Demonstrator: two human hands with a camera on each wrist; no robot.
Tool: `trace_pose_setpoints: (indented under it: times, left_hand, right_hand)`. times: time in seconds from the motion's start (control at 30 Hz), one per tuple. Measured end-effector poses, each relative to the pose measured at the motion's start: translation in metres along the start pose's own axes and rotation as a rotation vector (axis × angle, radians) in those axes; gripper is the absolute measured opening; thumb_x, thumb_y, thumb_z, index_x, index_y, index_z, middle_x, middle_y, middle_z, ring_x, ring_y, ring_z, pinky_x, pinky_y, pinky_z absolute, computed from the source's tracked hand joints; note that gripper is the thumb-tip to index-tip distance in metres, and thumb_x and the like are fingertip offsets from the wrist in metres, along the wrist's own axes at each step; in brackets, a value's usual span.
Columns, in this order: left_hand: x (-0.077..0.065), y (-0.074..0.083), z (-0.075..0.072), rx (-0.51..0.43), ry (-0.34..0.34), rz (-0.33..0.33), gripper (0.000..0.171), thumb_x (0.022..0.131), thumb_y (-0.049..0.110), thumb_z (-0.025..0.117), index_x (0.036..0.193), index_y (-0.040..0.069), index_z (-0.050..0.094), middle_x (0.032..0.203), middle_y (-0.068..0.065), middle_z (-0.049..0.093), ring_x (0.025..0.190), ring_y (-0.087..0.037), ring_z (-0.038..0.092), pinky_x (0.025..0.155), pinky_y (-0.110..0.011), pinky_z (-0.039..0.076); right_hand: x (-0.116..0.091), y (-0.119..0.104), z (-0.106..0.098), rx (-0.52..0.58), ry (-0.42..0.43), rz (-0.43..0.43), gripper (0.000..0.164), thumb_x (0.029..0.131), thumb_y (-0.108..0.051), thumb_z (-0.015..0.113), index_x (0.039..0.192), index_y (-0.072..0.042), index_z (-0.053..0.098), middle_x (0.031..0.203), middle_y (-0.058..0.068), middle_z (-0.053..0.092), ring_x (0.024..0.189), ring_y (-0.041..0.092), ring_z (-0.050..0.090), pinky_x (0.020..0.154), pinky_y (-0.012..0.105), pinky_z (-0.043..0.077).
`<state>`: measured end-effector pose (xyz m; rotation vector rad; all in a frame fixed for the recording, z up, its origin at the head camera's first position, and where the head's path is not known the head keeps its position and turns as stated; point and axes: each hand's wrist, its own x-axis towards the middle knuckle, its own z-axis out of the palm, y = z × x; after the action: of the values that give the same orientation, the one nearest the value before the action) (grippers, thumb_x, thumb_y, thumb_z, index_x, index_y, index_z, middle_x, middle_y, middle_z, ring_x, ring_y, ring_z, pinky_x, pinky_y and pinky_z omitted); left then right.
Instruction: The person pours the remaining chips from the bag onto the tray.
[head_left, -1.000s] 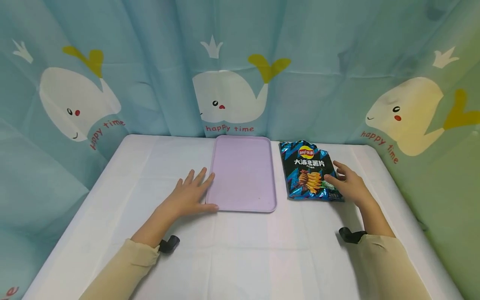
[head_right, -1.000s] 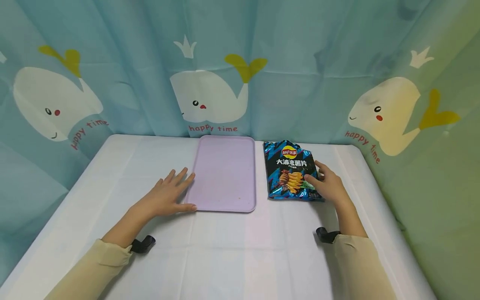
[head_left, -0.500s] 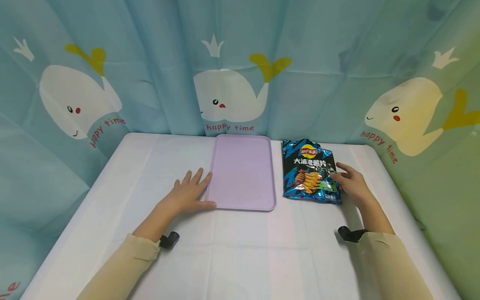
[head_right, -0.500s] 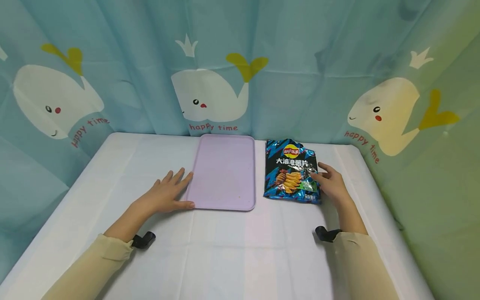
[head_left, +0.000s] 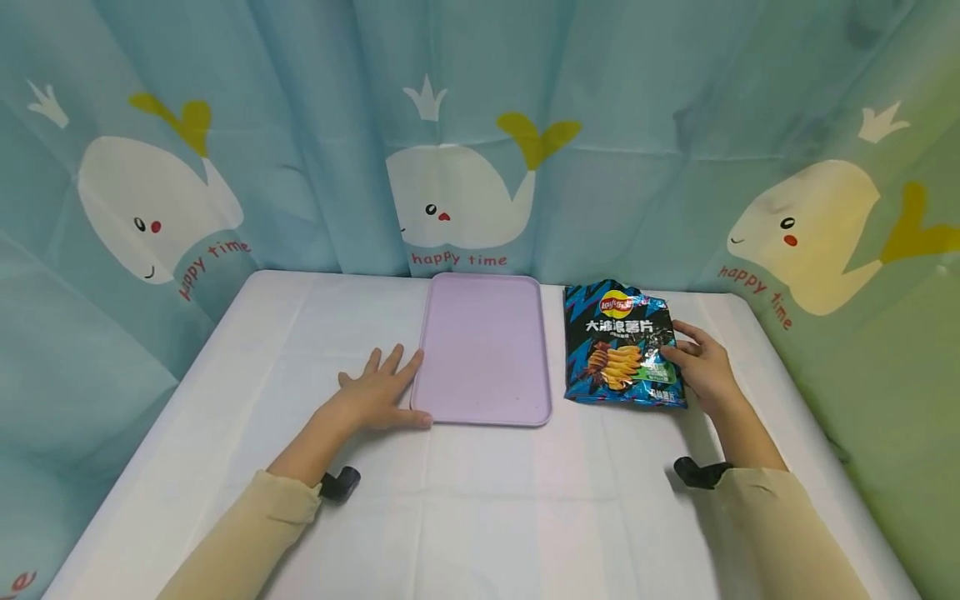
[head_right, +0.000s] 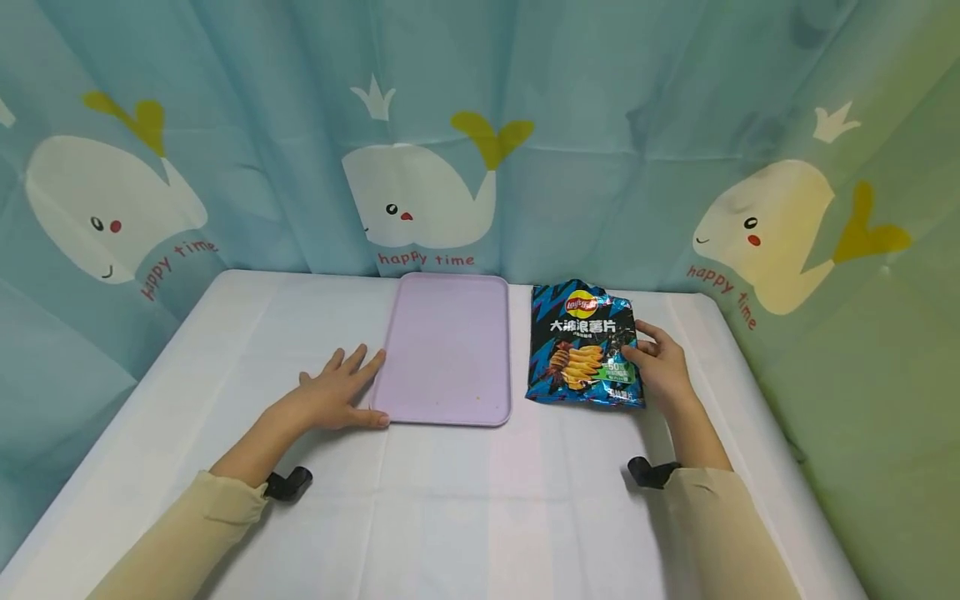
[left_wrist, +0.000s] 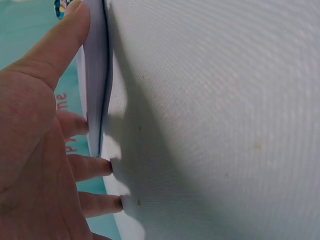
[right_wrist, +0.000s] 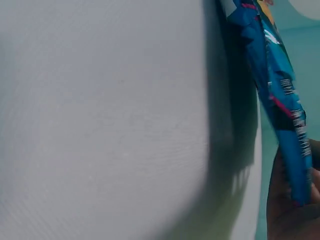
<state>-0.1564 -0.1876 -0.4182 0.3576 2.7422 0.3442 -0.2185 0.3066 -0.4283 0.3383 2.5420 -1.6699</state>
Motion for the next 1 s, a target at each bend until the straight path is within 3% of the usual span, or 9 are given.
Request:
trace_pose_setpoints:
  times: [0.1, 0.2, 0.37, 0.67, 0.9, 1.0]
  left_hand:
    - [-0.001, 0.001, 0.001, -0.014, 0.001, 0.004, 0.112, 0.079, 0.073, 0.066, 0.162, 0.019, 0.015, 0.166, -0.021, 0.008, 0.149, -0.054, 0.003, 0.094, -0.089, 0.014]
    - [-0.002, 0.002, 0.003, -0.02, 0.004, 0.007, 0.112, 0.078, 0.073, 0.067, 0.162, 0.019, 0.016, 0.166, -0.021, 0.01, 0.149, -0.054, 0.004, 0.094, -0.089, 0.014]
    - [-0.002, 0.002, 0.006, -0.021, 0.01, 0.003, 0.112, 0.077, 0.073, 0.068, 0.162, 0.02, 0.016, 0.166, -0.021, 0.011, 0.148, -0.054, 0.005, 0.093, -0.089, 0.014]
    - [-0.002, 0.002, 0.003, -0.029, 0.008, -0.012, 0.112, 0.078, 0.072, 0.067, 0.162, 0.02, 0.015, 0.166, -0.02, 0.008, 0.149, -0.053, 0.002, 0.095, -0.089, 0.011]
    - [0.0, -0.001, 0.004, -0.023, 0.005, -0.017, 0.112, 0.078, 0.073, 0.067, 0.162, 0.02, 0.013, 0.167, -0.02, 0.006, 0.149, -0.052, 0.0, 0.095, -0.089, 0.01]
    - [0.001, -0.001, 0.005, -0.021, 0.01, -0.015, 0.112, 0.078, 0.073, 0.066, 0.162, 0.019, 0.014, 0.166, -0.021, 0.007, 0.149, -0.053, 0.001, 0.095, -0.089, 0.011]
  right_hand:
    - [-0.006, -0.005, -0.001, 0.002, 0.041, -0.066, 0.063, 0.101, -0.021, 0.059, 0.157, -0.014, 0.032, 0.096, -0.016, 0.059, 0.086, -0.001, 0.058, 0.074, 0.01, 0.049]
    - [-0.012, -0.012, -0.002, -0.003, 0.068, -0.132, 0.059, 0.101, -0.023, 0.06, 0.156, -0.018, 0.036, 0.093, -0.019, 0.061, 0.086, 0.0, 0.059, 0.075, 0.009, 0.049]
    - [-0.019, -0.027, -0.001, -0.066, 0.1, -0.26, 0.057, 0.1, -0.027, 0.062, 0.153, -0.021, 0.042, 0.101, -0.013, 0.061, 0.091, 0.002, 0.058, 0.075, 0.008, 0.049]
    - [-0.026, -0.054, 0.01, -0.129, 0.089, -0.465, 0.053, 0.099, -0.02, 0.063, 0.15, -0.019, 0.047, 0.107, -0.005, 0.067, 0.088, 0.0, 0.063, 0.075, 0.01, 0.05]
    - [-0.031, -0.077, 0.017, -0.199, 0.061, -0.633, 0.05, 0.098, -0.012, 0.064, 0.145, -0.013, 0.051, 0.109, 0.019, 0.07, 0.086, -0.007, 0.063, 0.074, 0.008, 0.049]
    - [-0.034, -0.087, 0.017, -0.265, 0.05, -0.68, 0.047, 0.097, -0.012, 0.065, 0.143, -0.014, 0.055, 0.106, 0.021, 0.072, 0.086, -0.013, 0.061, 0.072, 0.007, 0.048]
